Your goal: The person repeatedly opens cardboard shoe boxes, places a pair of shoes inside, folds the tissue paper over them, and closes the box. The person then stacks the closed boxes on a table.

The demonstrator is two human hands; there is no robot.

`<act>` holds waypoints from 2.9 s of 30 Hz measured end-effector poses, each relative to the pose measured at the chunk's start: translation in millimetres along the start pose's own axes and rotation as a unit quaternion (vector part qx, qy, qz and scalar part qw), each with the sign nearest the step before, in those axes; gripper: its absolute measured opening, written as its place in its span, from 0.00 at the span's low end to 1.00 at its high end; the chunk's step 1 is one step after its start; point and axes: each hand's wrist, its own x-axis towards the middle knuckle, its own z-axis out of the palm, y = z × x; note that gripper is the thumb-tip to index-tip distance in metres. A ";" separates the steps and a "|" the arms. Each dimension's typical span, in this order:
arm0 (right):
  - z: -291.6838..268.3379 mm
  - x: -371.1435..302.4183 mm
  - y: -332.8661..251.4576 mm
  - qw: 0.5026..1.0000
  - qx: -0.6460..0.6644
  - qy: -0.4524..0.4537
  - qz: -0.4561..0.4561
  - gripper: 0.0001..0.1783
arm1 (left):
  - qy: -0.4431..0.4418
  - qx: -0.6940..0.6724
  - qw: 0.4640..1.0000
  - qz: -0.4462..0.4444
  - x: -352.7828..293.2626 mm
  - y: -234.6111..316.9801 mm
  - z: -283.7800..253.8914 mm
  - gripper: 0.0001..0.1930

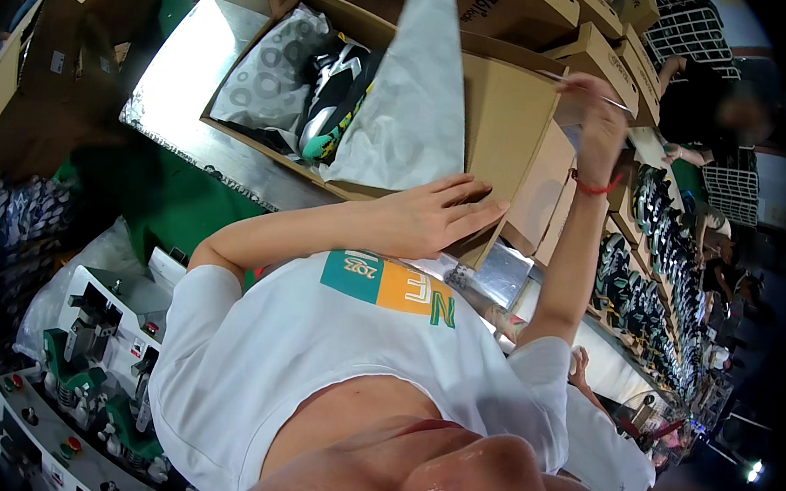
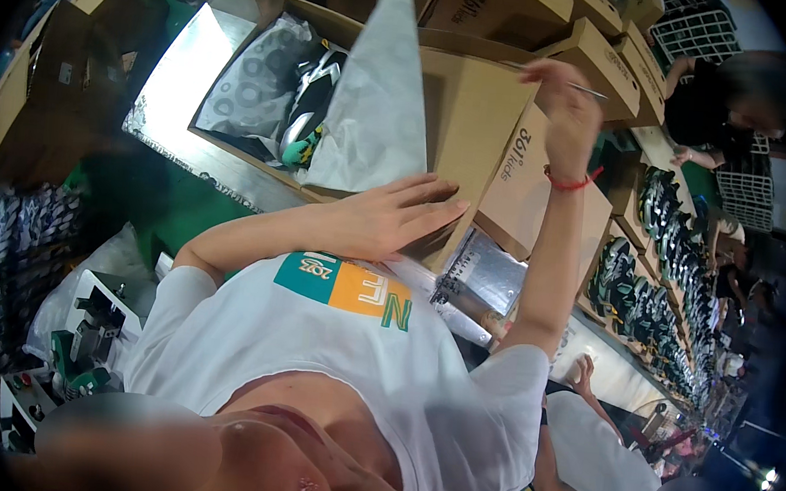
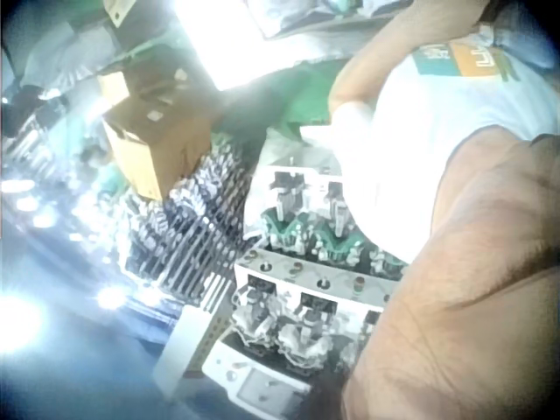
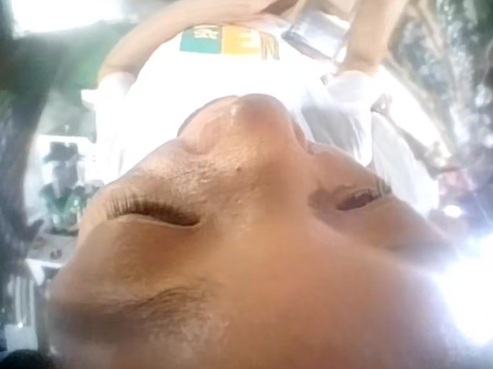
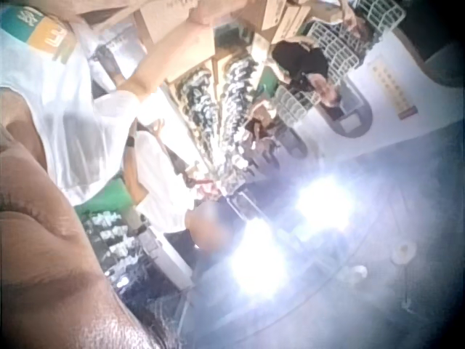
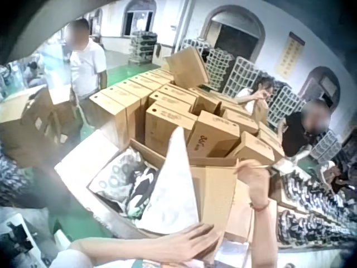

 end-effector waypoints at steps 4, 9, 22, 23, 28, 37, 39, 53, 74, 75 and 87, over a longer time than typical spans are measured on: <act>6.9 -2.6 24.2 0.955 -0.238 -0.175 -0.038 0.16 | -0.017 0.072 0.997 0.034 2.2 -2.0 26.8 0.38; 2.7 -8.4 47.1 0.930 -0.303 -0.202 -0.048 0.14 | -0.043 0.078 0.996 0.029 3.5 0.2 20.5 0.38; -13.5 -118.3 48.8 0.928 0.135 0.348 0.012 0.19 | 0.585 0.015 0.805 -0.101 -78.7 -35.1 -58.5 0.47; -4.8 -151.1 63.0 0.937 0.085 0.318 0.117 0.19 | 0.596 0.132 0.778 -0.153 -96.3 -47.1 -83.4 0.47; 65.4 -282.7 116.5 0.816 0.118 0.321 0.466 0.23 | 0.506 0.130 0.655 -0.546 -306.2 -155.2 -78.2 0.28; 52.7 -267.4 175.6 0.612 0.274 0.486 0.560 0.19 | 0.399 -0.470 0.545 -0.569 -342.7 -262.1 -9.7 0.27; 47.4 -269.8 177.9 0.594 0.289 0.516 0.545 0.15 | 0.380 -0.475 0.562 -0.559 -332.7 -270.1 -7.4 0.27; -39.9 -312.1 225.6 0.580 0.318 0.563 0.496 0.13 | 0.280 -0.506 0.630 -0.518 -246.4 -279.7 58.8 0.28; -83.0 27.1 239.1 0.802 -0.582 0.059 0.118 0.43 | 0.245 -0.490 0.663 -0.510 -223.2 -291.2 73.0 0.29; -97.9 47.3 246.0 0.766 -0.625 0.038 0.142 0.45 | 0.237 -0.493 0.664 -0.510 -219.6 -294.1 74.3 0.29; -164.6 109.0 270.1 0.777 -0.591 -0.193 0.100 0.44 | 0.194 -0.484 0.663 -0.537 -230.7 -283.6 68.2 0.30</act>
